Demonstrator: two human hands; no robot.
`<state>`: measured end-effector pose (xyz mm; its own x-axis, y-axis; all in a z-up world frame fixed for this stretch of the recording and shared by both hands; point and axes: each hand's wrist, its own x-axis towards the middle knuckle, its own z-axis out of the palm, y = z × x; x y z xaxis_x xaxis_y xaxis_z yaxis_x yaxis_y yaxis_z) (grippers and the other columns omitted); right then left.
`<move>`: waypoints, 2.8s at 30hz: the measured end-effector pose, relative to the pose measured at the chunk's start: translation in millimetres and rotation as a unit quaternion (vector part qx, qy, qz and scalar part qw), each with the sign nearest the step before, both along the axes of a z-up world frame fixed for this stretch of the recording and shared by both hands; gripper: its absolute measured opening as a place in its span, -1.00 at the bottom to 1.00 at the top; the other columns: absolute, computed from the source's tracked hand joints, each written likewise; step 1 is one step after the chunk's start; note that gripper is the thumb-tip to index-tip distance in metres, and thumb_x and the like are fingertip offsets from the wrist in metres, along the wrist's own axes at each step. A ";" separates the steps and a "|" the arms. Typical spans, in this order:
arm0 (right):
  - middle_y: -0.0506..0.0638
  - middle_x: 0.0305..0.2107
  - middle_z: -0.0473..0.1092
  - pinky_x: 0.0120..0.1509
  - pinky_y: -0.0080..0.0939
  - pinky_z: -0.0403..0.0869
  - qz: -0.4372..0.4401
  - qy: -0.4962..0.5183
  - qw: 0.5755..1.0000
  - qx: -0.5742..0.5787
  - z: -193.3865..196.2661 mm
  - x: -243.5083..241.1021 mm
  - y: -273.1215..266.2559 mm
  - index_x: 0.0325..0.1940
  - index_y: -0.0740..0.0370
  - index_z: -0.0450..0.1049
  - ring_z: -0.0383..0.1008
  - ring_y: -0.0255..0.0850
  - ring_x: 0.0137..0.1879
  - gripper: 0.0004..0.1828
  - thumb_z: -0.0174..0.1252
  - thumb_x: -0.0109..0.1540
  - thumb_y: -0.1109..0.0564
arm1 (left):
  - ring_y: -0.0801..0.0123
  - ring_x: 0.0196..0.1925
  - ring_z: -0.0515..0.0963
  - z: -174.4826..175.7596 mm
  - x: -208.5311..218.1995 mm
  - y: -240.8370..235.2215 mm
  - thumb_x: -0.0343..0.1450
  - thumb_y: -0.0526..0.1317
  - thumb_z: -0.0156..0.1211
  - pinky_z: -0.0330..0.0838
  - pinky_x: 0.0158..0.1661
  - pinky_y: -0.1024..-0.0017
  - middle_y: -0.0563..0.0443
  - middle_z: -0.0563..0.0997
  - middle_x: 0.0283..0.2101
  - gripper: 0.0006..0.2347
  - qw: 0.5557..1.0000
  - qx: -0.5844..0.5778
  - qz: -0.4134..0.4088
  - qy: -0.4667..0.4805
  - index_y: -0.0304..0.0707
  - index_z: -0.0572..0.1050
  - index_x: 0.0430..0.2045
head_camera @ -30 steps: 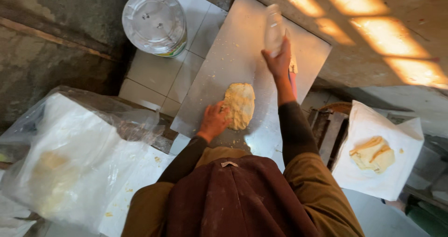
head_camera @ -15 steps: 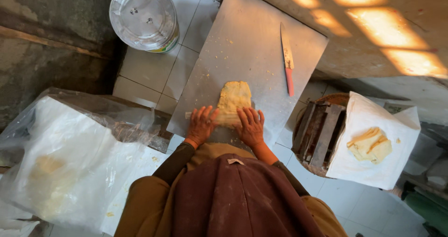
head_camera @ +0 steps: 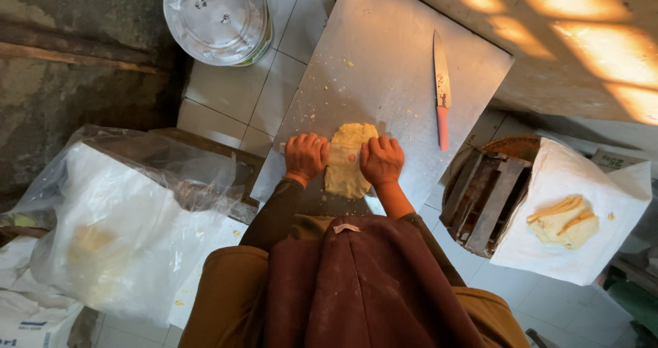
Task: The person retrieves a piece of dough from a plastic container, places it on a metal table, and kneads it by hand before using a knife to cut it into smaller sections.
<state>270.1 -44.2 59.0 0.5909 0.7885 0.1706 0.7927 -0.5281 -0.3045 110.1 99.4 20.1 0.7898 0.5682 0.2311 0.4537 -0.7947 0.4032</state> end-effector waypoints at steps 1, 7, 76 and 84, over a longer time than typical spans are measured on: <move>0.02 -0.41 0.35 -0.11 0.04 0.30 -0.005 0.001 1.000 0.004 -1.8 6.4 5.4 -0.45 0.11 0.37 0.36 0.06 -0.21 -0.74 0.17 0.27 0.00 | 0.16 -0.29 0.53 2.3 8.6 6.2 0.48 -0.07 0.11 0.31 -0.19 0.15 0.07 0.53 -0.39 -0.81 1.000 -0.001 0.005 0.008 -0.06 0.53 -0.50; 0.06 -0.36 0.35 0.06 0.11 0.31 0.016 -0.077 0.995 0.064 -1.1 49.3 44.5 -0.37 0.15 0.40 0.36 0.07 -0.13 -0.75 0.17 0.33 0.02 | 0.03 -0.38 0.54 9.7 54.2 34.6 0.47 -0.03 0.13 0.30 -0.30 0.08 0.00 0.56 -0.47 -0.69 0.996 -0.036 0.077 0.018 -0.11 0.50 -0.68; 0.14 0.39 0.15 0.51 0.37 0.04 0.102 -0.072 0.992 -0.032 -36.9 -108.4 -158.9 0.55 0.09 0.10 0.10 0.13 0.49 -0.18 0.14 0.28 -0.20 | 0.08 0.23 0.31 -8.7 -123.4 -95.2 0.43 0.14 0.18 0.12 0.29 0.03 -0.05 0.33 0.15 -0.42 0.992 0.050 -0.116 0.025 -0.12 0.21 0.26; 0.02 0.31 0.32 0.53 0.30 0.08 0.022 -0.065 0.998 -0.014 -31.6 -85.8 -112.9 0.48 0.12 0.32 0.22 0.01 0.43 -0.37 0.07 0.37 -0.16 | 0.16 0.06 0.46 -14.0 -88.1 -80.4 0.49 0.09 0.11 0.23 0.13 0.08 0.04 0.50 -0.05 -0.66 0.999 0.017 -0.031 -0.024 -0.14 0.48 -0.04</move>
